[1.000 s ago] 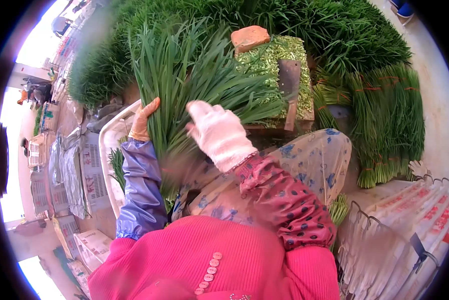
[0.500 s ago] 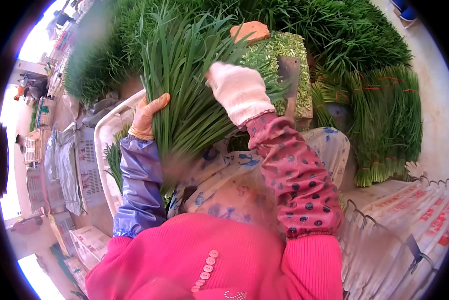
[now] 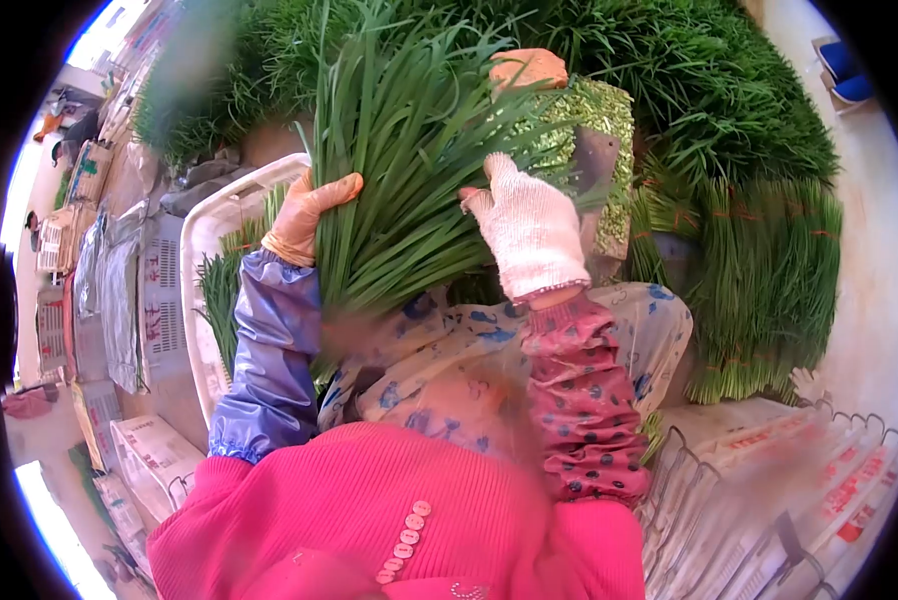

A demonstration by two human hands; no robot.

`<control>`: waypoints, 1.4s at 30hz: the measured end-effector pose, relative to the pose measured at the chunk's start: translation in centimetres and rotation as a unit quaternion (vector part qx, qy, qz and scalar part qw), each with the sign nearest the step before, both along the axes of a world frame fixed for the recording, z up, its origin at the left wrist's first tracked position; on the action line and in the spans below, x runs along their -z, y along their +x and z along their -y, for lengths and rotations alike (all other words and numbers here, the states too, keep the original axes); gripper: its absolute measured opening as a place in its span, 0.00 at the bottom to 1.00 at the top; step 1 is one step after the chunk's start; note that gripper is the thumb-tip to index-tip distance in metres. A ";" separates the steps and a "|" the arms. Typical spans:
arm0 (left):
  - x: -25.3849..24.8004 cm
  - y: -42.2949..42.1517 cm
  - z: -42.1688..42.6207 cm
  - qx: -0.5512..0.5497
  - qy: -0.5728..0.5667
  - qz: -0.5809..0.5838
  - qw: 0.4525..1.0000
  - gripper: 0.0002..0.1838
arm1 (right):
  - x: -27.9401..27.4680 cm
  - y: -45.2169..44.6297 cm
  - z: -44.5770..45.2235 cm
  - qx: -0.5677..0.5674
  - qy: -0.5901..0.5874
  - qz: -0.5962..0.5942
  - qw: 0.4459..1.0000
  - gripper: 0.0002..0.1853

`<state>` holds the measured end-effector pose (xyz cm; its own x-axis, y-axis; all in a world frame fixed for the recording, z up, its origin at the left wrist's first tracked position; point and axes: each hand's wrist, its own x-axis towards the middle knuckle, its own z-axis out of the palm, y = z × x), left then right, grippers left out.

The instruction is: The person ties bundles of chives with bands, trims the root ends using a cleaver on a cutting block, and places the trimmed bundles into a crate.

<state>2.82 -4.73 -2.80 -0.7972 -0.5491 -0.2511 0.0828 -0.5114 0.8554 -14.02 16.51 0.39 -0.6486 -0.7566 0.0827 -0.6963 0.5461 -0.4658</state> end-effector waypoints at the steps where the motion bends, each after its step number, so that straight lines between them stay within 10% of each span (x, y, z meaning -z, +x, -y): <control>1: 0.2 0.0 0.2 0.003 -0.007 0.009 1.000 0.17 | -0.4 0.1 0.2 -0.004 -0.002 -0.005 1.000 0.15; 4: 0.2 0.0 0.1 0.000 -0.014 0.013 1.000 0.18 | -1.2 -0.2 0.4 0.110 -0.020 0.066 0.992 0.15; 12: 0.3 -0.5 -0.8 -0.002 -0.024 0.028 0.999 0.22 | 0.6 -2.5 2.8 -0.091 -0.010 -0.126 0.988 0.12; 15: 0.0 -0.4 -0.8 -0.005 -0.046 0.028 0.999 0.22 | 2.4 -3.2 2.4 0.083 -0.226 -0.012 0.971 0.09; 16: -0.1 -0.4 -0.9 0.010 -0.044 0.018 0.999 0.22 | -0.9 -2.4 2.7 0.265 -0.318 0.328 0.849 0.10; 18: -0.4 -0.6 -1.2 -0.003 -0.025 0.027 0.999 0.21 | 0.5 -4.6 1.5 0.256 -0.326 0.318 0.853 0.10; 25: 0.0 -1.3 -1.5 0.006 -0.020 0.012 1.000 0.13 | -3.9 1.4 2.7 -0.083 -0.270 0.155 0.947 0.09; 30: -0.9 -1.5 -1.7 -0.021 0.030 -0.012 0.999 0.14 | -1.1 3.3 1.5 -0.209 -0.004 -0.081 0.974 0.34; 35: -1.5 -3.5 -2.1 -0.006 -0.361 0.190 0.913 0.27 | -0.1 2.4 1.1 -0.269 0.071 -0.136 0.951 0.33; 38: -7.2 -2.1 -3.3 0.034 -0.337 0.108 0.935 0.19 | -2.3 2.3 0.9 -0.218 0.125 -0.088 0.964 0.35; 42: -9.6 -1.8 -4.7 0.035 -0.551 0.063 0.832 0.17 | -4.5 3.5 3.0 -0.067 0.208 -0.002 0.976 0.38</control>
<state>1.06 0.01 6.82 -0.8428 -0.4539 0.2894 -0.0391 0.5878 0.8081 -10.55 13.50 4.92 -0.5427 -0.8029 -0.2468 -0.7752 0.5919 -0.2207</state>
